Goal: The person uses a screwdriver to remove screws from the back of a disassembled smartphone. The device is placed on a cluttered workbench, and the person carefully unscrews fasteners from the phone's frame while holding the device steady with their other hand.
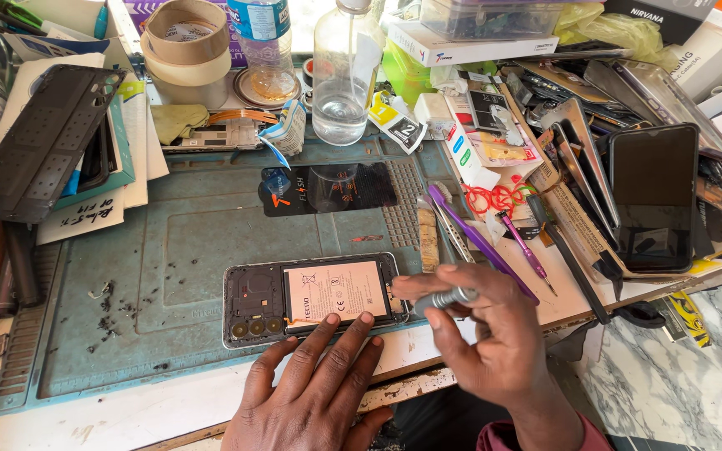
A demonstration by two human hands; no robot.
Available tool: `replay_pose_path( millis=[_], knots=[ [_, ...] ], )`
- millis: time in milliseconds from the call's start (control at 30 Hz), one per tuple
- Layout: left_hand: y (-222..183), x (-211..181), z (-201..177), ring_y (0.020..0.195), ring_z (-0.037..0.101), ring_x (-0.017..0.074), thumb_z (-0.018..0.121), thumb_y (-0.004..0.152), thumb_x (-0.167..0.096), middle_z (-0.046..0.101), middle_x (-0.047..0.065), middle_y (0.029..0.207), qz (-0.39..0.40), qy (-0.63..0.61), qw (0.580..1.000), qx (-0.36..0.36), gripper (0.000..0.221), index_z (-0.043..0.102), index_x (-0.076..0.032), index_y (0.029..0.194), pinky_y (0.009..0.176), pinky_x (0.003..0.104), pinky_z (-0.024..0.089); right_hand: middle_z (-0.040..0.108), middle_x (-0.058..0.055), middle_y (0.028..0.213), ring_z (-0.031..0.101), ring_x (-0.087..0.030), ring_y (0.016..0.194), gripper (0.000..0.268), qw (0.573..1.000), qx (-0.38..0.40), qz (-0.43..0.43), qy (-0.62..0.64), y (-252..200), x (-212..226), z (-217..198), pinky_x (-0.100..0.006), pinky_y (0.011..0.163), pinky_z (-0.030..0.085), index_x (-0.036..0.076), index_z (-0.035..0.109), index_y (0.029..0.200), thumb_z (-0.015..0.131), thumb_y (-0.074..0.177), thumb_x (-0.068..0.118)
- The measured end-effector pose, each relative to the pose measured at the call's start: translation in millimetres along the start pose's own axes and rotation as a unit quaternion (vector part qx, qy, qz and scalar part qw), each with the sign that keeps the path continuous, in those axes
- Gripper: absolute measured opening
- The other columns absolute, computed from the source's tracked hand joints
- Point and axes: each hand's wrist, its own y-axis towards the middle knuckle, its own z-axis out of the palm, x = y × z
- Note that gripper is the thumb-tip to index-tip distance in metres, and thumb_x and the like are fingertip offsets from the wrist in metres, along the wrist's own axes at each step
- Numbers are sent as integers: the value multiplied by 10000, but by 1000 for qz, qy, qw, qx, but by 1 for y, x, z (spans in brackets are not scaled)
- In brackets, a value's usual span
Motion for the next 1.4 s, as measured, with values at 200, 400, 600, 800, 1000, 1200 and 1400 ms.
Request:
replay_pose_path(
  millis=[200,400,600,800,1000,1200,1400],
  knots=[
    [2,-2,-6,1355,455,217,577,850,-689,474,25,1516,0,1,1000,1,713,607,-190,1358,1032,511,347,774,-172,1126,814,-227,968,611,990,-54,3,-128,10,-7,-6,-352,821,662,26,508,1458,784,914,31],
    [3,-2,-9,1368,445,215,588,859,-671,467,20,1531,5,7,1000,-12,699,595,-188,1365,1038,509,356,671,-229,1297,686,-320,1208,466,999,35,11,-19,16,11,-8,-389,1036,597,14,408,1460,556,1019,-16],
    [2,-2,-9,1366,442,219,587,864,-664,464,35,1531,7,9,1000,-11,704,592,-180,1376,1032,512,358,770,-191,1212,792,-271,1125,537,997,24,62,-38,22,14,-11,-370,962,654,20,465,1487,640,981,-20],
    [4,-2,-10,1407,435,248,586,853,-668,462,42,1516,5,0,1000,0,715,587,-171,1368,1066,554,346,752,-169,1210,755,-218,1139,563,991,34,-29,-126,19,13,-11,-322,972,621,72,531,1451,687,926,-58],
    [3,-2,-14,1401,426,227,591,882,-634,470,38,1533,23,13,999,-25,706,593,-151,1397,1063,493,349,751,-125,1201,776,-197,1086,614,992,10,-23,-122,12,3,-14,-314,889,670,87,553,1463,798,907,-4],
    [-4,-1,-14,1371,456,244,613,916,-595,515,40,1493,33,-5,999,-16,603,639,-166,1340,1082,504,352,664,-204,1402,696,-256,1209,621,999,44,14,-10,8,2,-10,-379,1025,640,85,442,1532,658,966,-52],
    [-5,-1,-12,1352,465,218,603,922,-596,517,12,1496,41,10,999,-9,597,634,-184,1353,1076,508,352,697,-199,1302,740,-271,1204,608,998,18,54,12,12,6,-9,-380,1042,617,60,409,1560,612,996,-43]
  ],
)
